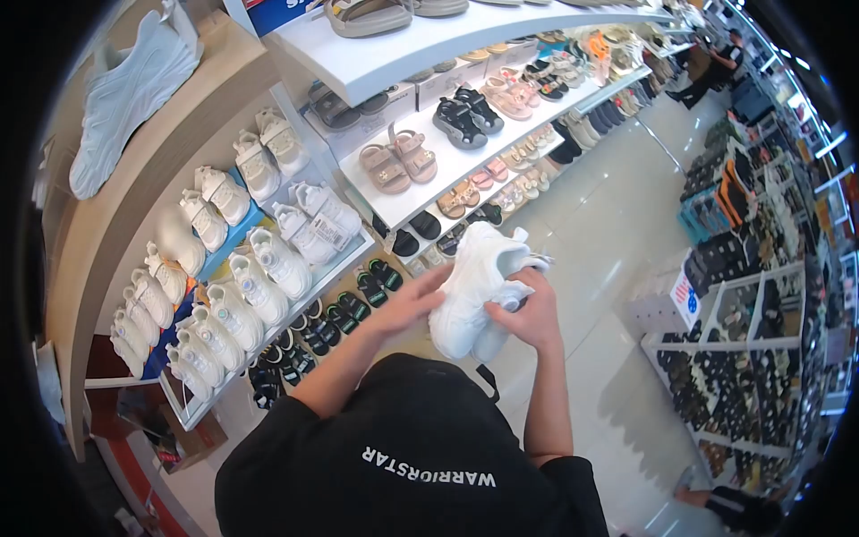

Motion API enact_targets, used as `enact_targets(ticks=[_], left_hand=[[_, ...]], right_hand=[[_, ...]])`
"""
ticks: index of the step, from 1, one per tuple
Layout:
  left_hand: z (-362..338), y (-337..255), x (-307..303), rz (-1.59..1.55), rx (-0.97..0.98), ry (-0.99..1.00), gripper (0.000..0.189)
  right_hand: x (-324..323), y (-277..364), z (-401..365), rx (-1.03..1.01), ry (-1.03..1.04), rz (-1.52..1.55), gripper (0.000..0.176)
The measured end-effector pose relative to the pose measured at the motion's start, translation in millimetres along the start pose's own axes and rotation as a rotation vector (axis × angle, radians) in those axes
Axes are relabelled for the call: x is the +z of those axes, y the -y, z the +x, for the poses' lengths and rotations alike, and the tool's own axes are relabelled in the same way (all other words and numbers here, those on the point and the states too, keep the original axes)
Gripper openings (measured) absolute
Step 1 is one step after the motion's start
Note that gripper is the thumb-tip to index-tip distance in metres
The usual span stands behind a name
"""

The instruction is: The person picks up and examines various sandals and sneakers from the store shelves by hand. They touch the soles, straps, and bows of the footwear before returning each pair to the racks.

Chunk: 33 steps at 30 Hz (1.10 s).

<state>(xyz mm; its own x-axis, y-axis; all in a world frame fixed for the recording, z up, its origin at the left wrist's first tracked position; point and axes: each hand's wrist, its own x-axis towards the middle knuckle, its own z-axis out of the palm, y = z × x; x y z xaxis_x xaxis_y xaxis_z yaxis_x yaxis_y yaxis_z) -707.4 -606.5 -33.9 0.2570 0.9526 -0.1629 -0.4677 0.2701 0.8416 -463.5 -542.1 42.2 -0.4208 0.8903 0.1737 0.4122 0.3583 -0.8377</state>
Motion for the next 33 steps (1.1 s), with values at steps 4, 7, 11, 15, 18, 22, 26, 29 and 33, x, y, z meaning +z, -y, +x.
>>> enact_targets(ticks=[4,7,11,15,18,22,26,29,33], left_hand=[[76.0,-72.6,-71.8,0.968,0.289,-0.437,0.062],[132.9,-104.7,-122.5,1.448,0.227,-0.728,0.062],[190.3,-105.7,-164.6,1.730,0.224,-0.917,0.059],[221.3,-119.4,-164.7,1.619,-0.046,-0.729,0.061],[240.2,-123.8,-163.4,1.555,-0.118,-0.695,0.063],[247.5,-123.6,-147.8,1.577,-0.161,-0.801,0.058],[251.8,-118.5,-145.9,1.523,-0.120,-0.921,0.052],[261.1,-101.6,-166.0,1.498,-0.223,-1.016,0.046],[259.3,-104.2,-155.8,1.463,-0.008,-1.127,0.044]], right_hand=[[-33.9,-15.9,56.9,0.001,-0.015,0.038,0.037],[-55.3,-32.3,85.1,0.032,0.001,-0.084,0.037],[-65.9,-61.1,107.9,0.056,-0.043,-0.095,0.038],[-69.6,-87.0,133.4,0.122,-0.055,-0.097,0.039],[-68.6,-101.7,165.6,0.106,0.011,-0.073,0.040],[-59.7,-117.8,222.1,-0.013,0.162,-0.047,0.038],[-48.5,-118.6,282.3,-0.067,0.308,0.025,0.042],[-45.3,-112.5,324.3,-0.164,0.419,0.054,0.041],[-43.1,-112.7,364.4,-0.161,0.586,0.215,0.038]])
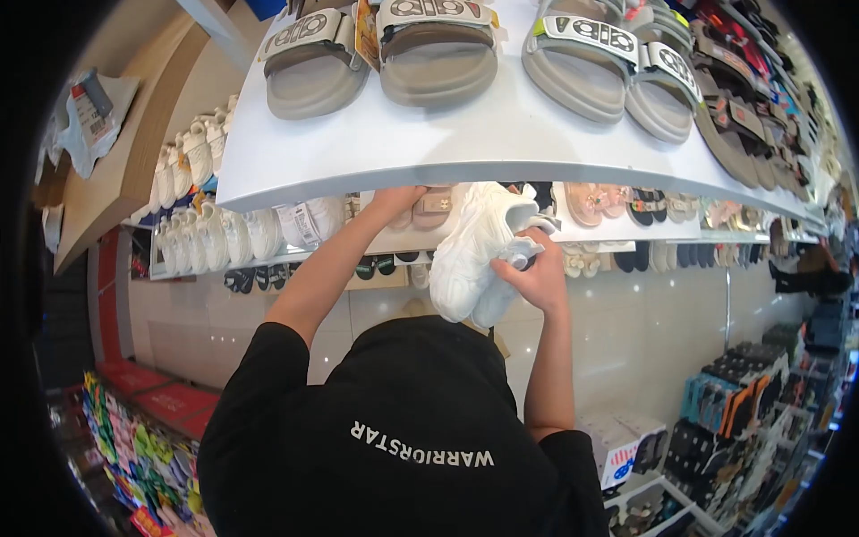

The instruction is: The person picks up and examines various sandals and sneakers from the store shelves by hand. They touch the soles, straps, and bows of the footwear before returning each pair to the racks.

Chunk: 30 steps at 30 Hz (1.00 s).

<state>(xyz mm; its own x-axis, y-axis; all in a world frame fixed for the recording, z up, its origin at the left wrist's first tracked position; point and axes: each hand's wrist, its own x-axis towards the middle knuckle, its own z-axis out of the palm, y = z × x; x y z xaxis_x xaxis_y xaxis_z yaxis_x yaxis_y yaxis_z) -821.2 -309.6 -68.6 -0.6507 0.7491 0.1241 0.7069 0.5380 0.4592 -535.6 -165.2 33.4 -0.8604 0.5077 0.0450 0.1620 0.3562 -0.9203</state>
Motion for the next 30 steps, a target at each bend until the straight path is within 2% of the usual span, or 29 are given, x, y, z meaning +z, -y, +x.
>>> enact_targets(ticks=[2,4,8,10,11,12,14,18,20,21,22,24,25,28,30], left_hand=[[-5.3,-9.2,-23.8,-0.066,-0.044,-0.014,0.044],[-22.1,-12.8,-38.8,-0.155,-0.075,-0.138,0.046],[-88.0,3.3,-71.8,0.101,-0.135,-0.239,0.046],[-125.4,-14.7,-116.3,-0.003,-0.449,0.067,0.047],[-146.9,-16.8,-121.5,-0.003,-0.481,0.053,0.047],[-168.0,-19.9,-124.8,-0.007,-0.514,-0.033,0.043],[-203.7,-30.8,-124.1,-0.009,-0.566,-0.123,0.039],[-259.6,-55.5,-113.3,-0.092,-0.744,-0.187,0.034],[-282.2,-67.7,-111.9,-0.121,-0.816,-0.213,0.034],[-290.9,-76.5,-113.3,-0.105,-0.828,-0.210,0.034],[-298.8,-82.7,-114.1,-0.089,-0.839,-0.207,0.034],[-311.4,-87.9,-114.7,-0.111,-0.874,-0.232,0.034],[-317.0,-87.6,-116.3,-0.136,-0.874,-0.236,0.034],[-331.2,-74.9,-114.7,-0.203,-0.884,-0.276,0.035],[-335.0,-62.6,-114.0,-0.223,-0.863,-0.303,0.034]], right_hand=[[-6.2,-3.7,16.1,0.015,0.078,0.059,0.037],[-11.0,-11.2,31.5,0.007,0.176,0.103,0.036],[-4.7,-10.4,64.7,0.002,0.347,0.152,0.038],[5.8,6.9,86.2,-0.128,0.373,-0.001,0.038],[12.1,13.9,100.6,-0.064,0.461,-0.131,0.047],[21.8,30.1,111.2,-0.074,0.491,-0.129,0.047],[46.1,62.6,129.5,-0.006,0.579,-0.309,0.064],[131.5,-24.5,209.2,-0.136,0.777,-0.417,0.073],[165.2,-40.2,231.3,-0.389,0.667,-0.632,0.076],[159.4,1.7,219.0,-0.329,0.712,-0.713,0.085],[161.6,18.7,213.6,-0.359,0.738,-0.711,0.085],[167.6,36.2,208.7,-0.251,0.845,-0.851,0.084],[170.6,35.3,204.6,-0.275,0.856,-0.849,0.084],[173.5,25.7,192.0,-0.245,0.771,-0.968,0.082],[172.3,23.5,183.8,-0.141,0.676,-1.020,0.080]])
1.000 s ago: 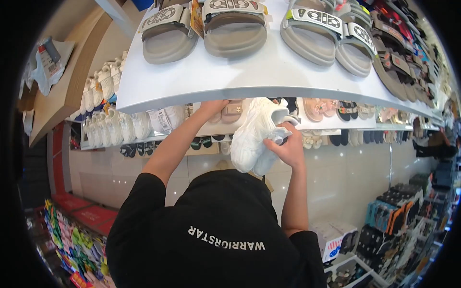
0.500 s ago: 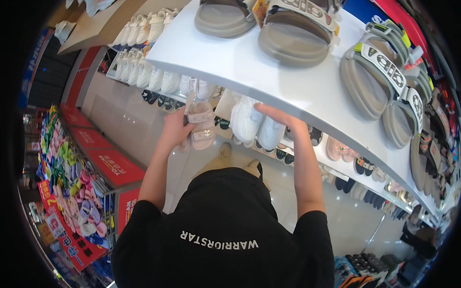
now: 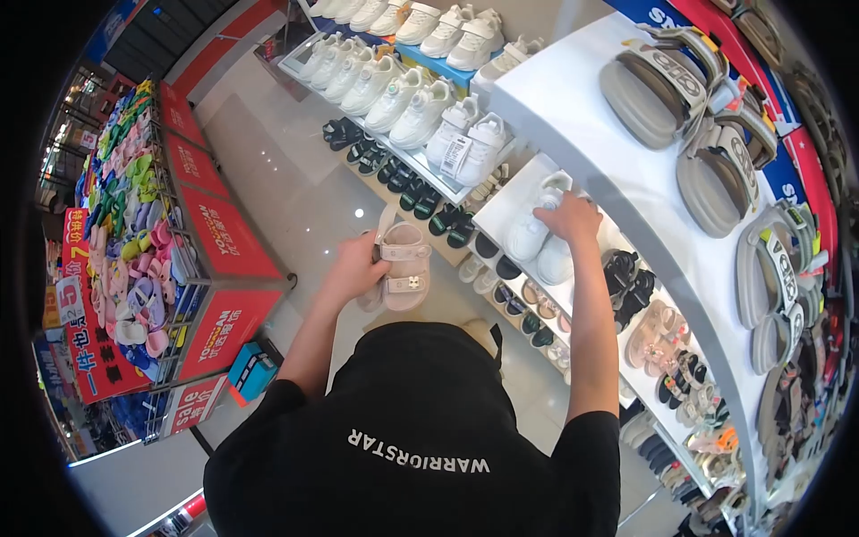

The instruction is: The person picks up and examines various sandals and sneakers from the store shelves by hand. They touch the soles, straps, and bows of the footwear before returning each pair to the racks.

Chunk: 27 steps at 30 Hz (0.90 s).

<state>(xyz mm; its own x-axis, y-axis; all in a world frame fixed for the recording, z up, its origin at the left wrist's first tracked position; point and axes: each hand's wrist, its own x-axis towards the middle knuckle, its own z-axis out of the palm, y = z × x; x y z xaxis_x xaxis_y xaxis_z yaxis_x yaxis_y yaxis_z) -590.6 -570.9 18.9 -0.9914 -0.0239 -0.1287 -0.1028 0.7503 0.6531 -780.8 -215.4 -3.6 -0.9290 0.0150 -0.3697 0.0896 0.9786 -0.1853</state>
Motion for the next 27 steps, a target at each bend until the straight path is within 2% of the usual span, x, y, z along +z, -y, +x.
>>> enact_targets(ticks=[2,4,5,7,8,11,13,14,15,16,17,20,22,23,24,25,26,27], left_hand=[[7.5,8.3,-3.8,-0.033,0.025,-0.013,0.034],[15.9,16.2,-14.2,0.067,0.155,-0.017,0.042],[19.4,23.3,-20.2,0.068,0.156,-0.031,0.042],[25.7,41.8,-30.1,-0.037,0.152,0.078,0.033],[27.7,52.6,-35.0,-0.028,0.146,0.054,0.033],[31.3,91.5,-63.8,-0.033,0.198,-0.004,0.032],[31.7,114.1,-81.5,-0.081,0.137,0.065,0.031],[31.0,125.8,-90.5,-0.080,0.138,0.054,0.031],[30.1,137.3,-99.6,0.000,0.120,0.057,0.035],[30.7,149.2,-109.5,0.083,0.101,0.058,0.039],[32.0,164.2,-115.3,0.089,0.099,0.048,0.039],[36.3,202.2,-131.9,0.063,0.104,-0.044,0.031],[40.7,216.6,-151.2,0.023,0.076,-0.081,0.034],[45.0,225.3,-156.8,0.027,0.064,-0.078,0.034],[49.0,233.0,-160.5,0.041,0.079,-0.160,0.037],[53.1,240.3,-164.1,0.055,0.093,-0.241,0.040],[57.9,247.2,-167.9,0.054,0.080,-0.234,0.040],[65.2,249.7,-174.5,0.078,0.072,-0.253,0.042]], right_hand=[[6.9,2.0,-7.3,0.011,-0.053,-0.017,0.081],[9.4,13.5,-17.2,0.046,-0.203,-0.104,0.083],[11.6,18.8,-22.7,0.063,-0.269,-0.122,0.085],[12.0,29.4,-33.4,0.101,-0.334,-0.150,0.088],[16.9,37.6,-39.0,0.119,-0.463,-0.137,0.090],[25.3,74.0,-55.5,0.032,-0.627,0.219,0.076],[48.6,120.5,-57.8,-0.060,-0.488,0.690,0.065],[74.1,140.8,-51.4,-0.223,-0.310,0.818,0.056],[67.0,194.9,-78.8,-0.218,0.021,0.987,0.053],[81.6,232.3,-87.0,-0.367,0.225,1.042,0.056],[109.4,260.9,-86.7,-0.416,0.368,1.060,0.063],[148.0,336.9,-98.4,-0.479,0.426,0.908,0.069],[140.6,378.2,-106.9,-0.512,0.614,1.090,0.070],[143.2,392.2,-102.3,-0.493,0.615,1.132,0.064],[147.5,403.7,-94.1,-0.489,0.633,1.134,0.064],[152.0,413.8,-82.7,-0.491,0.630,1.087,0.059],[156.6,424.7,-72.3,-0.490,0.623,1.038,0.054],[159.4,437.6,-63.8,-0.495,0.592,1.059,0.044]])
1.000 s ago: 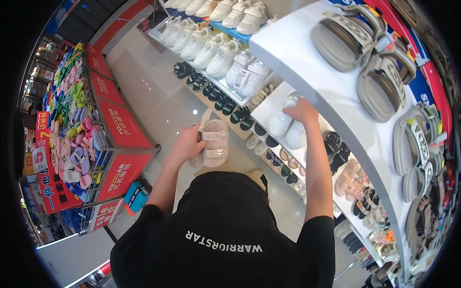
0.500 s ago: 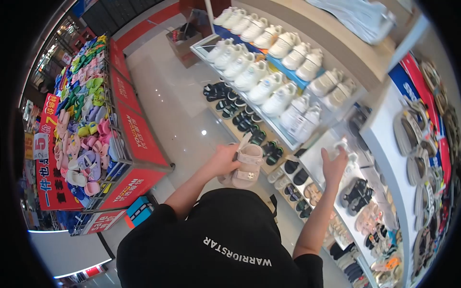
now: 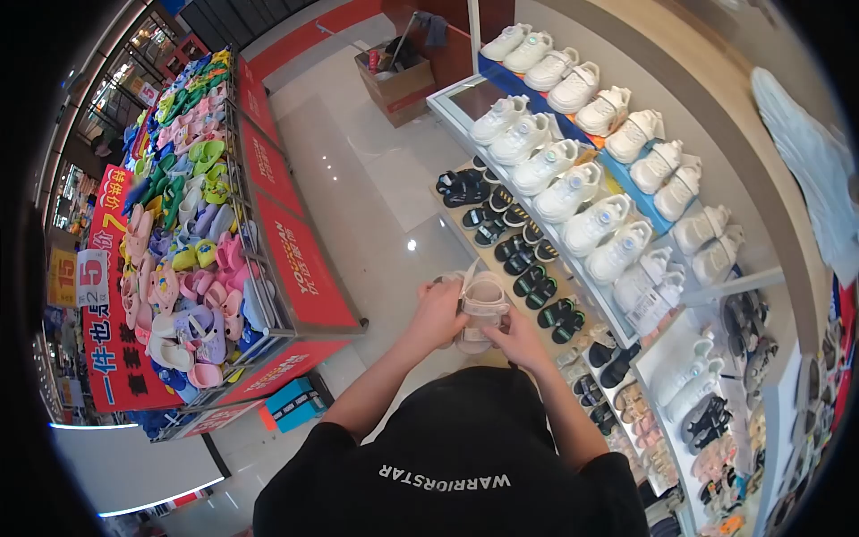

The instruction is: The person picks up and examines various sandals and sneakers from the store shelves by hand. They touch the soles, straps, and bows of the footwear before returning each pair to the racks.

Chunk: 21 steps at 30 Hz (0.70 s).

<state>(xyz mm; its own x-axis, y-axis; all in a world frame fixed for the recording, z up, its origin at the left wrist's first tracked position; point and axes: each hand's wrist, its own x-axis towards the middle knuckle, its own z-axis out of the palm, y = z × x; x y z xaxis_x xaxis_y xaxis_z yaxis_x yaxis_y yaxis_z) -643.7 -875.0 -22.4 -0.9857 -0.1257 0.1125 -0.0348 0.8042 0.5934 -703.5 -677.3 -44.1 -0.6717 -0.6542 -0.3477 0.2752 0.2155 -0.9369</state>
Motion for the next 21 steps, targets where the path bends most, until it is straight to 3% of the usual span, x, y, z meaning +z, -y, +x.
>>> enact_targets(ticks=[4,7,10,14,21], left_hand=[[46.5,33.8,-16.6,0.083,-0.005,-0.056,0.043],[93.9,76.7,-30.8,0.130,0.023,-0.157,0.039],[148.6,116.5,-63.0,0.169,-0.036,-0.118,0.034],[221.0,161.2,-101.7,0.249,0.039,-0.132,0.034],[328.7,197.1,-103.1,0.152,0.199,-0.165,0.031]], right_hand=[[4.8,26.9,69.7,0.062,0.035,-0.029,0.031],[13.7,52.0,134.7,0.020,0.049,-0.033,0.032],[24.7,78.3,197.9,0.039,0.089,-0.005,0.034],[38.8,101.0,286.8,-0.021,0.047,0.025,0.037],[9.6,141.9,359.1,0.022,-0.074,-0.084,0.039]])
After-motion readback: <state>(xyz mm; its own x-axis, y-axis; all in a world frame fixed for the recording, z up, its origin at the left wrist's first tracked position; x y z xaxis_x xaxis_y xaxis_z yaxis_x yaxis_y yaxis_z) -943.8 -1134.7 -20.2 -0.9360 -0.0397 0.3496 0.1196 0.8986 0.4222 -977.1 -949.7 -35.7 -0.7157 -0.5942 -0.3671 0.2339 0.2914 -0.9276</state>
